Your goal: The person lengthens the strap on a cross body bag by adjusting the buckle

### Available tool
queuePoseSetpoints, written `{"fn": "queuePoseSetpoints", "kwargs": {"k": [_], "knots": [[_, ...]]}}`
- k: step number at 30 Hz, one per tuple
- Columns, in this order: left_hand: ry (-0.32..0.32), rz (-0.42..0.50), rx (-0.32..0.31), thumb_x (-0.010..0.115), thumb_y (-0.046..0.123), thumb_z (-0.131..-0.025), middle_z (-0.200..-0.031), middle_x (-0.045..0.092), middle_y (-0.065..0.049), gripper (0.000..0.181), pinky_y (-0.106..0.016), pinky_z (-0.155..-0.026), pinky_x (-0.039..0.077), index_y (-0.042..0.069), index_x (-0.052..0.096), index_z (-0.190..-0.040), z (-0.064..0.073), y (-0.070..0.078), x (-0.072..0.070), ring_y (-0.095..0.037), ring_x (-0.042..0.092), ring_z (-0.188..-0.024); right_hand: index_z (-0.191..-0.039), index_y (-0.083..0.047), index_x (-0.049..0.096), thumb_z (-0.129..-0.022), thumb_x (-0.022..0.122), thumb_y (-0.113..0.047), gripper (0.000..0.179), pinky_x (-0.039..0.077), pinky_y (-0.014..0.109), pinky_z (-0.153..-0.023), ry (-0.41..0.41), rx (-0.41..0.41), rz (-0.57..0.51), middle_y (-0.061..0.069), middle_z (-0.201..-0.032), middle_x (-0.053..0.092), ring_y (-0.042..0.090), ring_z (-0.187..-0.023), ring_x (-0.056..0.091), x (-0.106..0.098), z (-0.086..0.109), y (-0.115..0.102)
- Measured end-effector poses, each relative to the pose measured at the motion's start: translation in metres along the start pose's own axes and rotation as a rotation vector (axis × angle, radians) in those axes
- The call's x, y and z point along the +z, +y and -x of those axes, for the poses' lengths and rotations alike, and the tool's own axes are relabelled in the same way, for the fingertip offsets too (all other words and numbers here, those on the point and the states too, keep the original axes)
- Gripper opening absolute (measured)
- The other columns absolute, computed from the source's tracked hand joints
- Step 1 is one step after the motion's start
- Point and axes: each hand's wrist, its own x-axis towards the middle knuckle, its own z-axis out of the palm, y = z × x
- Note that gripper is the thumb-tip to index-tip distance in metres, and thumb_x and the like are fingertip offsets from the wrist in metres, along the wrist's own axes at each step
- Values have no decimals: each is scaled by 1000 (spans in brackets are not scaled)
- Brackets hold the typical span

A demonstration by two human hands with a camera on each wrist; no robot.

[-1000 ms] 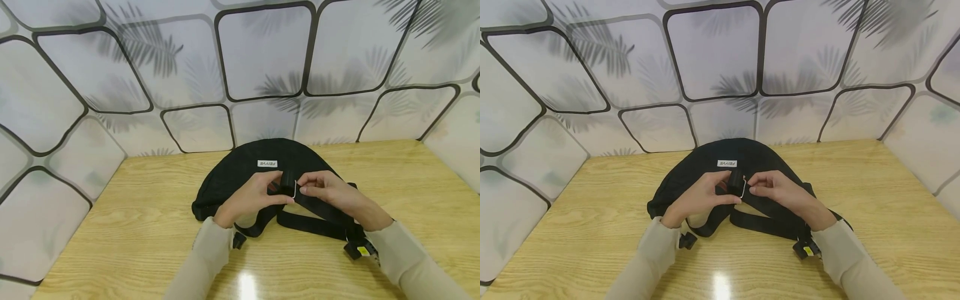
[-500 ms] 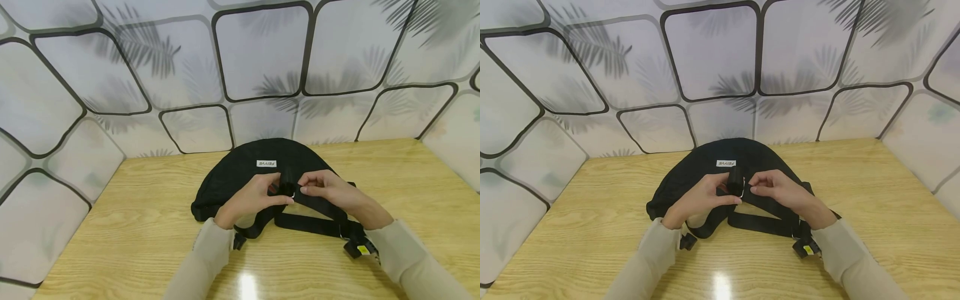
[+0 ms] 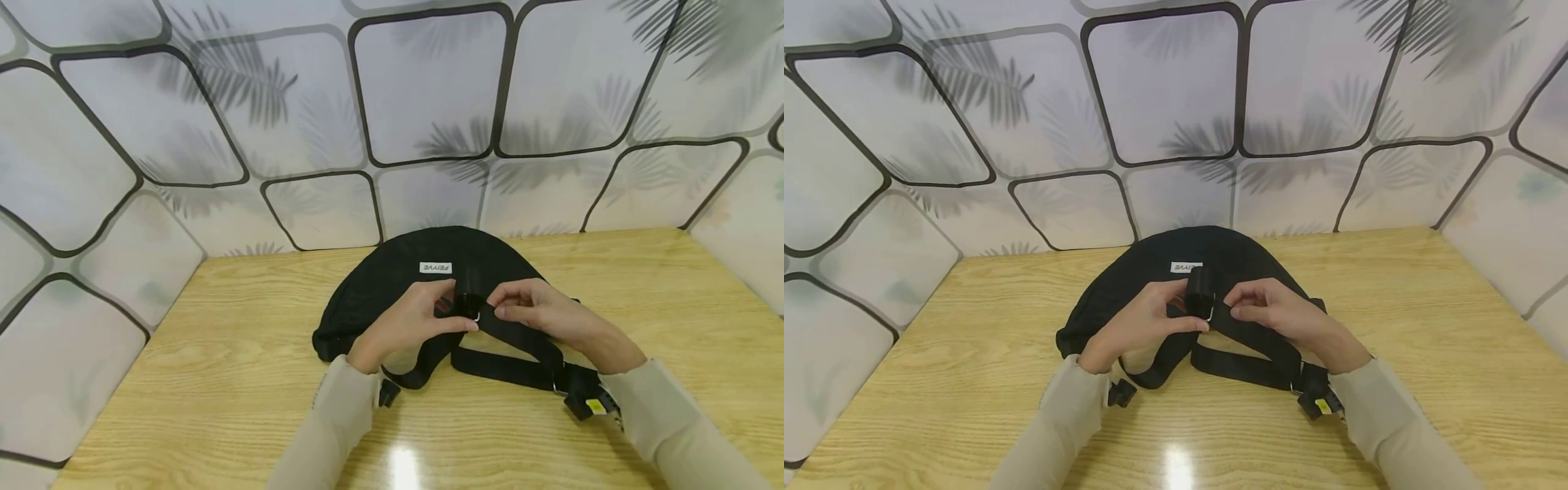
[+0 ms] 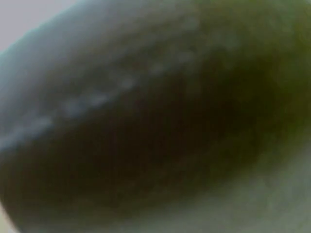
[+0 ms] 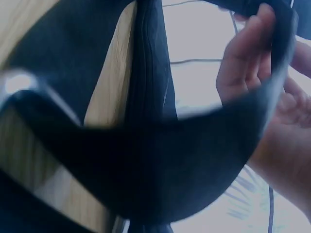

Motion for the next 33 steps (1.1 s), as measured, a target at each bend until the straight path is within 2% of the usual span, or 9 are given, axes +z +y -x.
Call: {"fn": "queuePoseSetpoints", "kwargs": {"k": [4, 9, 15, 18, 21, 23, 28, 31, 33], "knots": [[-18, 28, -21, 78, 20, -93, -98, 69, 0, 20, -23, -80, 51, 9, 65, -104, 0, 1, 3, -10, 64, -92, -100, 13, 57, -101, 54, 4, 10, 42, 26, -66, 28, -15, -5, -5, -78, 60, 11, -70, 51, 4, -1, -1], [-39, 51, -31, 77, 20, -93, -98, 69, 1, 22, -23, -80, 50, 8, 66, -108, -1, 1, 5, -13, 64, -94, -93, 11, 54, -101, 54, 5, 10, 40, 27, -68, 59, -5, -12, -3, -74, 53, 13, -68, 49, 9, -2, -3], [-73, 55, -18, 80, 15, -90, -97, 70, -2, 43, -22, -76, 49, 3, 63, -128, 0, -1, 6, -9, 63, -86, -102, 2, 64, -100, 54, 5, 10, 50, 23, -78, 110, -8, -33, -3, -85, 66, 12, -80, 60, 9, 0, -4], [-73, 13, -4, 80, 14, -90, -99, 70, -4, 43, -23, -78, 50, 2, 63, -126, 0, -1, 7, -10, 65, -86, -104, 0, 66, -101, 54, 4, 13, 51, 23, -81, 118, -4, -43, -3, -89, 68, 12, -84, 62, 9, 0, -5], [-46, -64, -7, 80, 16, -90, -103, 68, -7, 36, -23, -77, 49, 2, 65, -120, -1, -1, 8, -14, 64, -88, -109, 4, 63, -101, 55, 2, 11, 51, 23, -83, 117, 12, -33, -2, -93, 68, 12, -87, 64, 7, 0, -6], [-28, -109, -22, 80, 18, -91, -106, 66, -8, 35, -22, -76, 49, 1, 66, -118, -1, 0, 7, -15, 63, -90, -116, 7, 58, -101, 57, 2, 16, 52, 25, -83, 106, 25, -14, 3, -98, 69, 13, -90, 65, 6, 0, -8], [-14, -165, -45, 79, 22, -92, -105, 60, -6, 37, -21, -71, 47, 0, 69, -120, 0, 0, 7, -13, 56, -86, -134, 11, 47, -95, 70, -2, 47, 52, 28, -88, 76, 3, 135, 13, -112, 66, 17, -100, 66, 8, 2, -16], [-14, -192, -22, 78, 20, -93, -100, 59, -7, 34, -21, -68, 44, -2, 69, -117, 0, 0, 7, -14, 52, -82, -133, 6, 51, -92, 77, -11, 51, 52, 30, -90, 101, -19, 276, 10, -115, 65, 17, -104, 65, 15, 1, -20], [-19, -205, -3, 76, 19, -95, -97, 59, -8, 30, -22, -67, 42, -2, 69, -114, 0, -1, 7, -15, 50, -80, -128, 2, 55, -91, 80, -16, 48, 54, 33, -86, 128, -22, 352, 7, -113, 66, 18, -102, 66, 20, 1, -22]]}}
